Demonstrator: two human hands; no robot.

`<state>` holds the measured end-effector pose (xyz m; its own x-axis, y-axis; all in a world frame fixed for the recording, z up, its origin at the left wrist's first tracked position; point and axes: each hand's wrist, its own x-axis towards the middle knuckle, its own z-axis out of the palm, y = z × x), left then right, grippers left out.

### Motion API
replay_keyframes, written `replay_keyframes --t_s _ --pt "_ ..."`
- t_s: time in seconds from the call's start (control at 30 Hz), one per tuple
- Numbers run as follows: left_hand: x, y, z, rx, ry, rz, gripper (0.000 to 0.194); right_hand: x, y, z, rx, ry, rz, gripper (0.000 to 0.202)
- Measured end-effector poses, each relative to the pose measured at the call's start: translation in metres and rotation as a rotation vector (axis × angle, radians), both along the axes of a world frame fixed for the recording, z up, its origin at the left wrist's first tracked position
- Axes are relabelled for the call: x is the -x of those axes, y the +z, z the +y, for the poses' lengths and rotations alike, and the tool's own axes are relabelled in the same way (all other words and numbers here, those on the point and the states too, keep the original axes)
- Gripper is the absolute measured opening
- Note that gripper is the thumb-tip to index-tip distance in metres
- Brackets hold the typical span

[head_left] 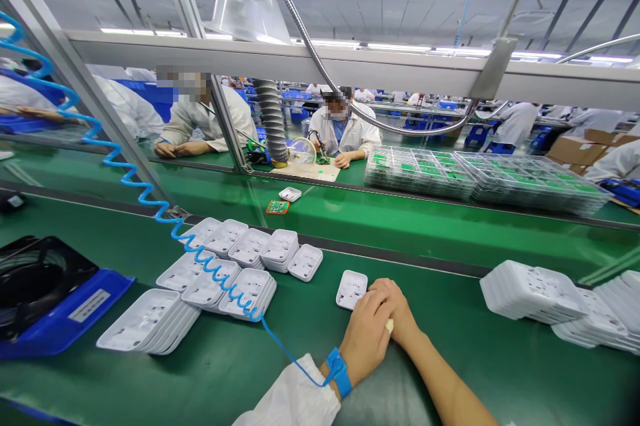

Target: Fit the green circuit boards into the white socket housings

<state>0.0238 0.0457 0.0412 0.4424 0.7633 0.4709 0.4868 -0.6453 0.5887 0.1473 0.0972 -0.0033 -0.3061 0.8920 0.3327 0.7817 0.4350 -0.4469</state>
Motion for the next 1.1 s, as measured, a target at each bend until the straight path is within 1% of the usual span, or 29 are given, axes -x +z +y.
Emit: replay_keyframes --t_s 0.23,0.47,0.8,1.1 --pt "0.0001 0.0003 -0.0002 0.003 -0.006 -0.005 0.042 0.0009 0.002 -0.0006 0.012 0.012 -0.008 0.014" --pt "0.0002 -0.0001 0.0001 0.0 -0.009 -0.012 0.042 0.002 0.0054 -0.0026 0.015 -0.006 -0.009 0.015" --pt "-0.0001 -0.0007 -0.0001 0.007 -0.006 0.002 0.043 -0.0001 0.0009 -0.0006 0.023 0.014 -0.008 0.015" --pt "0.0003 -0.0018 0.0008 0.001 -0.008 0.01 0.042 -0.0001 0.003 -0.0016 0.042 0.013 0.003 0.016"
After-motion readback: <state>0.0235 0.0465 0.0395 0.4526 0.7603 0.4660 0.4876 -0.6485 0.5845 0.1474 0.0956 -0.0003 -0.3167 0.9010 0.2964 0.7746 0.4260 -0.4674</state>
